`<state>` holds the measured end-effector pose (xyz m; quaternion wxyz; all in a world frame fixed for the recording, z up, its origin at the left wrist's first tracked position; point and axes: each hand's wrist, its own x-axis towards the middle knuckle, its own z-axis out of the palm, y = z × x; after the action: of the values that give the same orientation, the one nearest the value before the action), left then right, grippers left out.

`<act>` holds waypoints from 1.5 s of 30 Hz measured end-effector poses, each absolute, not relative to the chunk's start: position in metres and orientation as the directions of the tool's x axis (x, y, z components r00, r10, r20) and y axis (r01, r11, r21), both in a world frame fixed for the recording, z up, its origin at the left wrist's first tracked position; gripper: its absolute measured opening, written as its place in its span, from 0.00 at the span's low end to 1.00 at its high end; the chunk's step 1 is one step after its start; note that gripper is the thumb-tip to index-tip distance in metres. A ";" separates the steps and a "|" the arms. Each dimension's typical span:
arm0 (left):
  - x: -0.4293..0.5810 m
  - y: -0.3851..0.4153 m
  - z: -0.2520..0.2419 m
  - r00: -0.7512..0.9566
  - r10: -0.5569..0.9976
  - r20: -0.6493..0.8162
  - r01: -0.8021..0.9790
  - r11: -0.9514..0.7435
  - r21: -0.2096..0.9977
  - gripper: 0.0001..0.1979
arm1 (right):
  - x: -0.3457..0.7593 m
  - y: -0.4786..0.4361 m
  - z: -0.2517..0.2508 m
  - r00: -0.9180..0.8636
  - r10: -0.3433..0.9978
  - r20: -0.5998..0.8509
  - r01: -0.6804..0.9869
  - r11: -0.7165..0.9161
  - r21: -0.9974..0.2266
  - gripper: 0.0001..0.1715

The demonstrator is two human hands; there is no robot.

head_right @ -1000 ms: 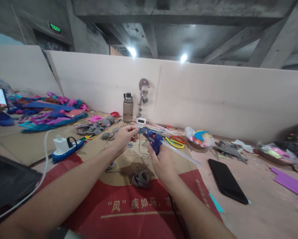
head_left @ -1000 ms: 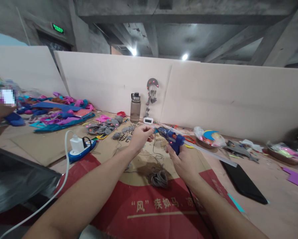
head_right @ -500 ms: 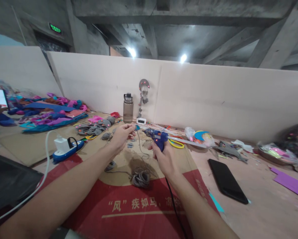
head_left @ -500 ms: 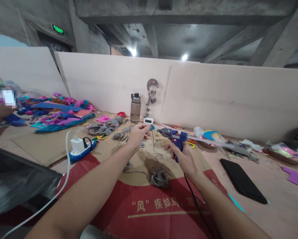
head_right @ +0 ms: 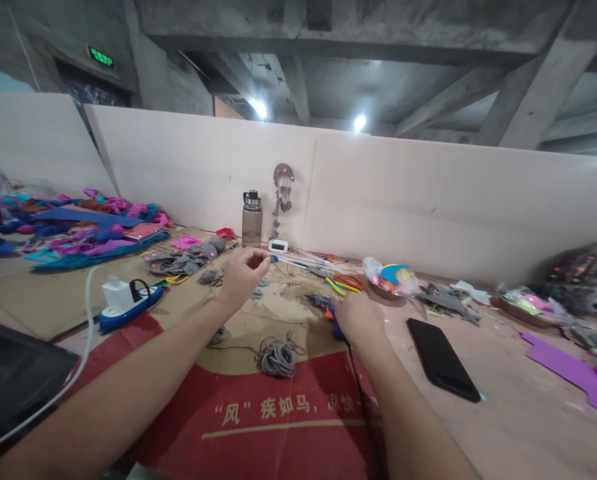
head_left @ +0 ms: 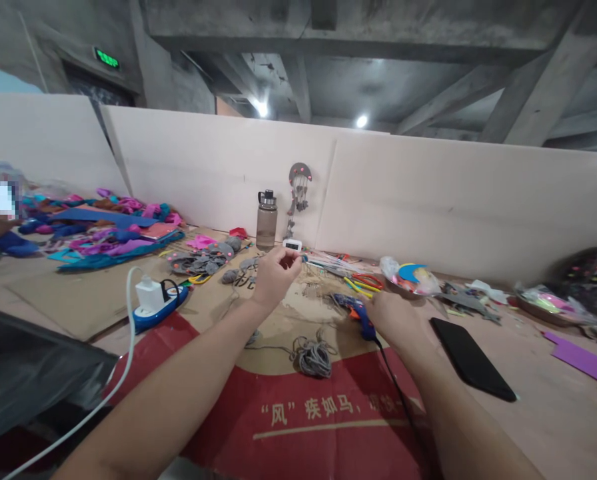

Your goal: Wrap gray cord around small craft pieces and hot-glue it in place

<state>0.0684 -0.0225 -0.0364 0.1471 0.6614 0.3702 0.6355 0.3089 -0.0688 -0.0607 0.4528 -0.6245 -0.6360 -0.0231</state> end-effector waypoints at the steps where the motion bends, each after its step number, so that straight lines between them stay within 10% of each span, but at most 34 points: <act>1: 0.069 -0.025 -0.036 -0.054 0.641 0.766 0.346 -0.708 0.616 0.04 | 0.299 -0.073 -0.055 0.190 0.762 0.619 0.815 0.229 -0.532 0.18; 10: 0.072 -0.033 -0.037 0.219 0.484 0.847 0.412 -0.833 0.369 0.06 | 0.215 -0.062 -0.049 0.038 0.916 0.400 0.181 0.387 -0.904 0.23; 24: 0.085 -0.038 -0.041 0.079 0.810 0.581 0.160 -0.585 0.795 0.06 | 0.218 -0.073 -0.041 0.191 0.747 0.636 0.526 0.469 -0.709 0.10; 45: 0.085 -0.033 -0.042 0.311 0.840 0.445 -0.015 -0.464 0.886 0.07 | 0.233 -0.071 -0.039 0.067 0.719 0.692 0.682 0.473 -0.558 0.12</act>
<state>0.0851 -0.0333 -0.0423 0.4231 0.6902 0.2987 0.5054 0.2327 -0.0707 -0.0394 0.5201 -0.5128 -0.6828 0.0177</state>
